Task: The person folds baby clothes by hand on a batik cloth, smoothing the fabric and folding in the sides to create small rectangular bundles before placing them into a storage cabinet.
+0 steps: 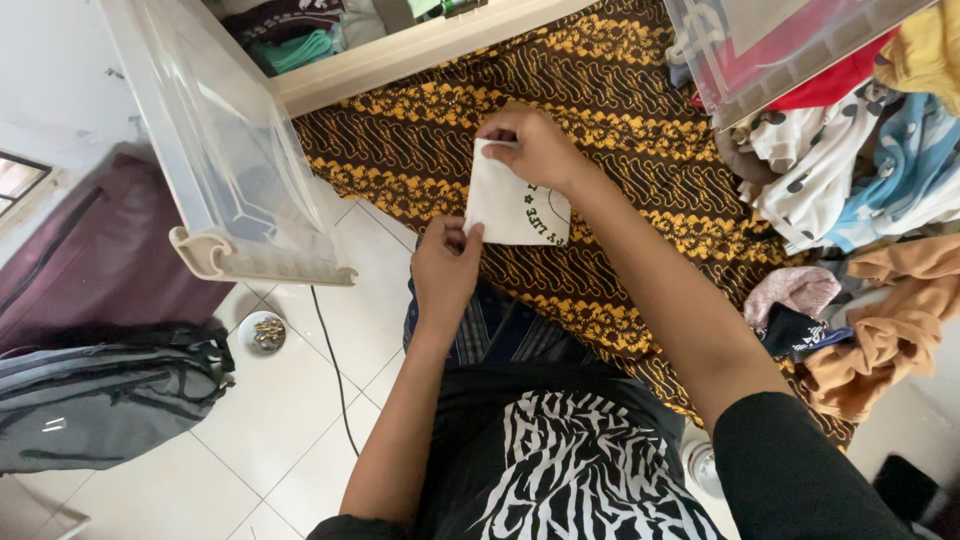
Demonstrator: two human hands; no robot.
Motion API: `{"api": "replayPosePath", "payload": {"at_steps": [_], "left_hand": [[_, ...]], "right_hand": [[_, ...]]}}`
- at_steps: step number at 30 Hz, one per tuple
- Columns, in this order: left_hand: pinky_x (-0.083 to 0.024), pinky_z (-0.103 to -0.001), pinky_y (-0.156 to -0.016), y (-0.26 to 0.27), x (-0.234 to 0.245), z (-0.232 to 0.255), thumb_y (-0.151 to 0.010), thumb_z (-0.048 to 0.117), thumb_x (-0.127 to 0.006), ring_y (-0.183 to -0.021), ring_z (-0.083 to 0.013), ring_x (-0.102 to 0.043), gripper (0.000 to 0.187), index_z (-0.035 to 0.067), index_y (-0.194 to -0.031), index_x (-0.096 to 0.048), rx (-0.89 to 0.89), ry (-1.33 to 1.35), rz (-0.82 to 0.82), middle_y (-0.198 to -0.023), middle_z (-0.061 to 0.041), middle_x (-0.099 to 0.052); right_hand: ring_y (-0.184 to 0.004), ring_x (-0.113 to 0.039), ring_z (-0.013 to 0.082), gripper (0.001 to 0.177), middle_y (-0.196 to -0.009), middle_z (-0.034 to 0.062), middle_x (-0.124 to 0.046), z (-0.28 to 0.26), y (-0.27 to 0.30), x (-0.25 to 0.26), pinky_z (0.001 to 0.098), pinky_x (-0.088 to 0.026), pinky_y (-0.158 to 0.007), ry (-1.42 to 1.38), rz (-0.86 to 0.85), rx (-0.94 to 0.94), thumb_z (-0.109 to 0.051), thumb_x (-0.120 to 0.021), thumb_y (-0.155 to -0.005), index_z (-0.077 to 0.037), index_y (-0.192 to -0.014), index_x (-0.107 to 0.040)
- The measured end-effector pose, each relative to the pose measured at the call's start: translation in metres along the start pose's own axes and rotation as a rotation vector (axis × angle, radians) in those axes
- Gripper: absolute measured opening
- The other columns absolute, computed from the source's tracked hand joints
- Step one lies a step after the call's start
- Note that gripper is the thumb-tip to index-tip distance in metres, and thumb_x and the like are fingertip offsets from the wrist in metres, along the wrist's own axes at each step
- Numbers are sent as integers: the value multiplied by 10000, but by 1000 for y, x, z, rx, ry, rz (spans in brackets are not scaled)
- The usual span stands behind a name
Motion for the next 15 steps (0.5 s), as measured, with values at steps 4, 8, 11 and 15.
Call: {"api": "replayPosePath", "payload": {"at_steps": [4, 8, 11, 15], "left_hand": [[-509, -338, -609, 1, 5, 7, -874, 253, -780, -632, -190, -671, 243, 51, -962, -679, 44, -147, -6, -736, -55, -717], [-522, -347, -618, -1, 5, 7, -910, 264, -753, -642, -196, -686, 224, 60, -969, -680, 58, -114, -13, -749, -47, -727], [-536, -344, -633, -2, 6, 12, -917, 260, -756, -665, -192, -698, 216, 60, -963, -689, -23, -137, 11, -779, -47, -741], [-521, -352, -629, -2, 7, 14, -943, 250, -739, -687, -205, -669, 206, 56, -978, -679, -41, -190, -4, -799, -56, -702]], "right_hand": [[-857, -678, 223, 165, -970, 113, -655, -4, 1, 0, 351, -566, -780, 54, 20, 5, -50, -806, -896, -20, -1050, -755], [-852, -689, 211, 108, -961, 98, -669, -1, 4, 4, 342, -571, -785, 66, 93, -7, -48, -785, -920, -23, -1020, -754], [-881, -688, 231, 115, -983, 104, -678, -10, 7, 7, 348, -572, -800, 79, 122, 53, -39, -783, -923, -8, -1027, -744], [-972, -689, 273, 133, -1089, 130, -703, -34, 24, 20, 357, -577, -842, 167, 210, 134, 9, -724, -954, 21, -1085, -715]]}}
Point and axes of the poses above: each hand's wrist, its own y-axis away from the middle knuckle, its own x-axis out of the back of the hand, z = x × y, the point moved 8 cm from there along -y, towards the middle knuckle
